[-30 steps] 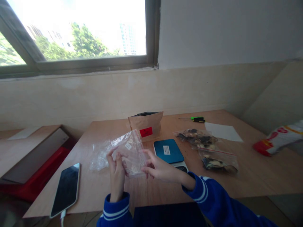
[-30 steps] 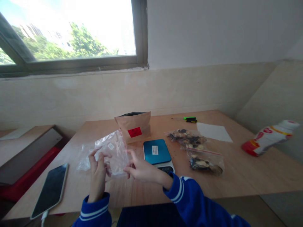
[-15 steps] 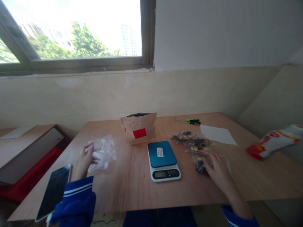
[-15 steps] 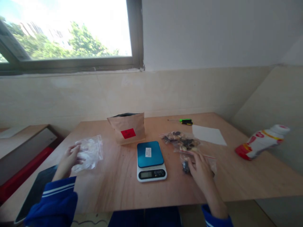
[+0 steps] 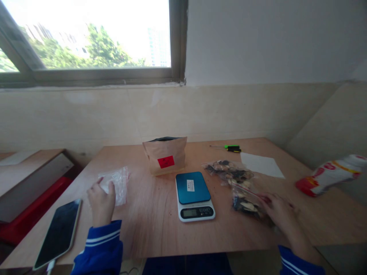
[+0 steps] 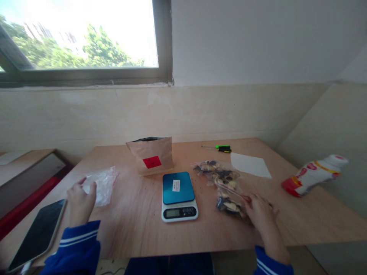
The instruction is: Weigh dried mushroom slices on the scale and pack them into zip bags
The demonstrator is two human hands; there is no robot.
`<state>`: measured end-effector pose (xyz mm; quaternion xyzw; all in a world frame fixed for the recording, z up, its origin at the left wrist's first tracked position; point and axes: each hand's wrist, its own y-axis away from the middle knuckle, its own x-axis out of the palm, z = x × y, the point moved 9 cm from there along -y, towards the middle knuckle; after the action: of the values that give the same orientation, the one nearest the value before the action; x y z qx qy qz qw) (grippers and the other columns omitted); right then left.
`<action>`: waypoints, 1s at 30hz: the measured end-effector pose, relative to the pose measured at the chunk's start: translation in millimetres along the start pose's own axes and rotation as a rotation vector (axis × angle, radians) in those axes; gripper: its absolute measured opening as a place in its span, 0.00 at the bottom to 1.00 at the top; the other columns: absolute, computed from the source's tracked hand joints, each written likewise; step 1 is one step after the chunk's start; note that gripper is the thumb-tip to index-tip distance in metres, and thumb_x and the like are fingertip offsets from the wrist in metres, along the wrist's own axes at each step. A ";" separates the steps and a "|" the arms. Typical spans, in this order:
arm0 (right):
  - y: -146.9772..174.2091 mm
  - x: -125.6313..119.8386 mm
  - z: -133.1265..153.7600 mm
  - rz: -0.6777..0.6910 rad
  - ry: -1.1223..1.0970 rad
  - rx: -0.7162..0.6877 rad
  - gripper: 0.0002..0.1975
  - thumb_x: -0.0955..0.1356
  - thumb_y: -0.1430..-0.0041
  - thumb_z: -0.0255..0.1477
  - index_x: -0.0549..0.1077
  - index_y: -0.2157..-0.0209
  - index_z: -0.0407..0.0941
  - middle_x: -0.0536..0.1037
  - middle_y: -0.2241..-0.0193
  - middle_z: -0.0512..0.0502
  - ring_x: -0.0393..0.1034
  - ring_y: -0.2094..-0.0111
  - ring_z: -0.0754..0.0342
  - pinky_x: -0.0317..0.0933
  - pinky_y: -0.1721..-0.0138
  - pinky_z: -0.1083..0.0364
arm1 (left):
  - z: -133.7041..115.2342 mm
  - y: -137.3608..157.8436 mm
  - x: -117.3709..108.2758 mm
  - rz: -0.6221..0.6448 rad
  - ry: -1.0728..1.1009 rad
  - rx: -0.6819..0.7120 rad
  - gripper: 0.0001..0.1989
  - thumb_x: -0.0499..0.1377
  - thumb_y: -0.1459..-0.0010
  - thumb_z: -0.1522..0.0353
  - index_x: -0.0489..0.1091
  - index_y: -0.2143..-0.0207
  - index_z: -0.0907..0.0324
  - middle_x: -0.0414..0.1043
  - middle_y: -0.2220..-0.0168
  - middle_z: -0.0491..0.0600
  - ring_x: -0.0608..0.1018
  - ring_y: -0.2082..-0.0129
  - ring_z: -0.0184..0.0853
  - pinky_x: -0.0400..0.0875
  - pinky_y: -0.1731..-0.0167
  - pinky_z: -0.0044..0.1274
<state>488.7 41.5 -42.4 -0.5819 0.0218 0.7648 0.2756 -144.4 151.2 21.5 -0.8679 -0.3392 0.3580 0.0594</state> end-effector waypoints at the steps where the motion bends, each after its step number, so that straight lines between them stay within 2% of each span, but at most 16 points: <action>1: 6.9 -4.0 0.0 0.038 -0.076 0.006 0.16 0.60 0.50 0.38 0.75 0.71 0.45 0.78 0.69 0.37 0.74 0.66 0.39 0.65 0.63 0.41 | -12.4 13.0 4.8 0.046 0.136 0.025 0.23 0.52 0.44 0.60 0.65 0.50 0.64 0.67 0.47 0.63 0.70 0.47 0.52 0.64 0.49 0.43; 3: 22.4 -18.6 6.7 0.074 -0.227 0.021 0.16 0.62 0.51 0.40 0.75 0.72 0.45 0.77 0.70 0.38 0.74 0.69 0.42 0.67 0.66 0.45 | -36.1 46.9 22.1 0.214 0.434 -0.024 0.19 0.52 0.42 0.57 0.66 0.56 0.59 0.72 0.54 0.56 0.76 0.58 0.43 0.71 0.57 0.36; 5: 36.1 -44.2 24.7 0.000 -0.297 0.031 0.17 0.64 0.53 0.44 0.75 0.73 0.45 0.75 0.72 0.40 0.72 0.72 0.44 0.67 0.68 0.47 | -69.7 90.8 42.6 0.435 0.650 -0.056 0.18 0.53 0.41 0.54 0.68 0.60 0.59 0.74 0.62 0.52 0.77 0.66 0.38 0.72 0.64 0.31; 6: 41.9 -60.7 38.9 -0.085 -0.300 0.023 0.17 0.65 0.52 0.45 0.75 0.73 0.45 0.74 0.72 0.40 0.72 0.72 0.44 0.67 0.69 0.46 | -88.6 114.8 51.4 0.546 0.721 -0.056 0.18 0.53 0.41 0.54 0.69 0.62 0.59 0.74 0.66 0.51 0.77 0.68 0.37 0.71 0.66 0.29; 9: 57.1 -97.6 103.3 -0.290 -0.391 -0.107 0.17 0.66 0.48 0.45 0.73 0.75 0.46 0.73 0.68 0.40 0.72 0.66 0.44 0.68 0.63 0.45 | -143.8 184.7 69.0 0.867 0.891 -0.020 0.16 0.53 0.38 0.57 0.71 0.63 0.59 0.74 0.69 0.49 0.76 0.70 0.33 0.70 0.67 0.25; 11: 63.2 -99.2 149.2 -0.264 -0.547 -0.188 0.13 0.66 0.44 0.41 0.72 0.75 0.46 0.75 0.62 0.40 0.72 0.58 0.45 0.68 0.57 0.48 | -169.2 219.6 73.3 1.014 0.974 -0.014 0.16 0.52 0.36 0.57 0.71 0.63 0.59 0.73 0.68 0.49 0.76 0.69 0.32 0.69 0.67 0.24; 12: 65.6 -93.4 170.9 -0.200 -0.637 -0.218 0.11 0.67 0.43 0.38 0.73 0.73 0.47 0.76 0.60 0.41 0.73 0.56 0.46 0.68 0.55 0.50 | -176.5 231.6 74.7 1.059 0.991 -0.021 0.15 0.52 0.36 0.58 0.71 0.61 0.59 0.73 0.67 0.49 0.76 0.69 0.31 0.69 0.66 0.24; 14: 71.4 -75.8 206.0 -0.039 -0.820 -0.228 0.08 0.66 0.40 0.36 0.73 0.70 0.47 0.78 0.58 0.44 0.74 0.55 0.50 0.69 0.55 0.54 | -181.5 243.1 76.2 1.068 1.022 -0.048 0.14 0.53 0.37 0.58 0.71 0.59 0.58 0.73 0.65 0.49 0.75 0.68 0.31 0.69 0.65 0.24; 15: 75.2 -67.5 219.5 0.030 -0.905 -0.224 0.08 0.66 0.40 0.35 0.73 0.69 0.47 0.78 0.58 0.44 0.75 0.56 0.51 0.69 0.56 0.55 | -178.6 243.0 77.0 1.030 1.029 -0.075 0.14 0.53 0.37 0.58 0.71 0.60 0.58 0.72 0.65 0.49 0.75 0.69 0.31 0.69 0.65 0.24; 18: 86.4 -48.8 248.4 0.214 -1.069 -0.227 0.08 0.65 0.38 0.35 0.74 0.65 0.46 0.79 0.59 0.44 0.75 0.56 0.51 0.70 0.56 0.55 | -154.2 228.2 77.3 0.802 1.044 -0.200 0.13 0.55 0.39 0.57 0.71 0.62 0.56 0.73 0.64 0.48 0.75 0.65 0.34 0.70 0.63 0.24; 20: 91.6 -43.1 259.7 0.308 -1.092 -0.254 0.10 0.65 0.38 0.36 0.75 0.62 0.46 0.79 0.57 0.44 0.74 0.53 0.51 0.69 0.53 0.55 | -137.8 217.9 77.2 0.682 1.037 -0.270 0.12 0.59 0.43 0.58 0.72 0.61 0.54 0.74 0.60 0.49 0.75 0.56 0.37 0.70 0.59 0.24; 22: 94.1 -40.4 265.4 0.372 -1.077 -0.281 0.11 0.64 0.37 0.37 0.75 0.61 0.46 0.79 0.56 0.43 0.73 0.52 0.51 0.69 0.52 0.55 | -132.6 213.1 80.2 0.689 1.004 -0.283 0.13 0.61 0.45 0.58 0.72 0.60 0.54 0.75 0.57 0.49 0.74 0.53 0.38 0.69 0.56 0.24; 27: 97.1 -30.2 269.0 0.494 -1.002 -0.284 0.11 0.64 0.37 0.37 0.74 0.62 0.45 0.79 0.57 0.44 0.76 0.58 0.52 0.70 0.58 0.56 | -137.8 208.6 81.9 0.771 0.928 -0.168 0.13 0.56 0.41 0.57 0.70 0.63 0.57 0.75 0.65 0.48 0.77 0.63 0.35 0.71 0.62 0.24; 30: 98.2 -28.6 271.1 0.502 -0.954 -0.294 0.10 0.64 0.37 0.36 0.73 0.62 0.46 0.80 0.60 0.46 0.76 0.60 0.52 0.69 0.58 0.56 | -133.4 207.7 82.9 0.795 0.875 -0.103 0.13 0.52 0.39 0.59 0.70 0.63 0.57 0.74 0.66 0.48 0.76 0.66 0.34 0.71 0.65 0.23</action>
<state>211.6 42.9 42.5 -0.1804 -0.0742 0.9806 -0.0198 99.9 63.7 -0.3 -0.9971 0.0509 -0.0554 0.0130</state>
